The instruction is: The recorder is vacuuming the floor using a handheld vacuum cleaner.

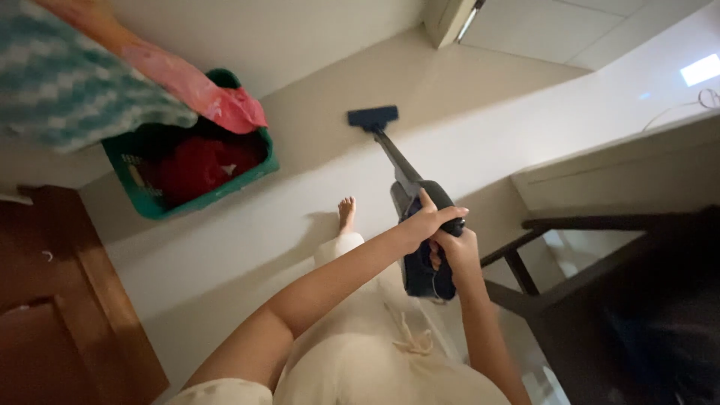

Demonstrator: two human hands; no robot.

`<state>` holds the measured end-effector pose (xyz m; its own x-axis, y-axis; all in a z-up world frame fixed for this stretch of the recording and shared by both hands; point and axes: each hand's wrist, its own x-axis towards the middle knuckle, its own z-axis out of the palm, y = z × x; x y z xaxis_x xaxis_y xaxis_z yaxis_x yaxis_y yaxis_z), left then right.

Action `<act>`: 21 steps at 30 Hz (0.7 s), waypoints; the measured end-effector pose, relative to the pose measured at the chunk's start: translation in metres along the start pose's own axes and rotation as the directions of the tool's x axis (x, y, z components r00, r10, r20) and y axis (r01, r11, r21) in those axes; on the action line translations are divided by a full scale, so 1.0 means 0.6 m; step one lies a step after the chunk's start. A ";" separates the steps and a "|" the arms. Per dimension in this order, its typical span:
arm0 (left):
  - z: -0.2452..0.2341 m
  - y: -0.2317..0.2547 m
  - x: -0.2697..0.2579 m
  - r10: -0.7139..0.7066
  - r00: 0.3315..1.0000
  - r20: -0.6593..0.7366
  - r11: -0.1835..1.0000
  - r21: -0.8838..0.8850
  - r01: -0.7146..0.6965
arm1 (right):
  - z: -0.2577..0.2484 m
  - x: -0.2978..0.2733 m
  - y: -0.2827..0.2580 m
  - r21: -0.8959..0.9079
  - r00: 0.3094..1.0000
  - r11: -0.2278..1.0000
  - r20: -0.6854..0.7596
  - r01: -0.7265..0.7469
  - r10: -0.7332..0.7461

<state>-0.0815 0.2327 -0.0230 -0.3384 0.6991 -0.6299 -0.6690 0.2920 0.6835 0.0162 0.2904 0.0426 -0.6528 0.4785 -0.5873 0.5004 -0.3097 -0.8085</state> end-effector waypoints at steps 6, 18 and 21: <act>0.024 -0.041 -0.061 -0.059 0.994 0.097 0.996 0.075 0.051 | 0.008 -0.122 0.006 0.000 0.992 1.000 -0.121 -0.025 0.025; -0.058 -0.089 0.021 0.049 0.999 -0.018 0.988 -0.147 -0.051 | 0.025 0.044 0.058 -0.191 0.999 0.981 0.042 -0.019 0.028; -0.076 -0.080 0.069 0.208 0.978 -0.002 0.951 -0.234 -0.202 | 0.035 0.075 0.003 -0.200 0.997 0.980 0.064 -0.021 0.034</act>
<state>-0.0935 0.2181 -0.0987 -0.4713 0.7430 -0.4752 -0.7228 -0.0168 0.6908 -0.0240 0.2941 0.0142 -0.6699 0.4143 -0.6161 0.6178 -0.1490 -0.7721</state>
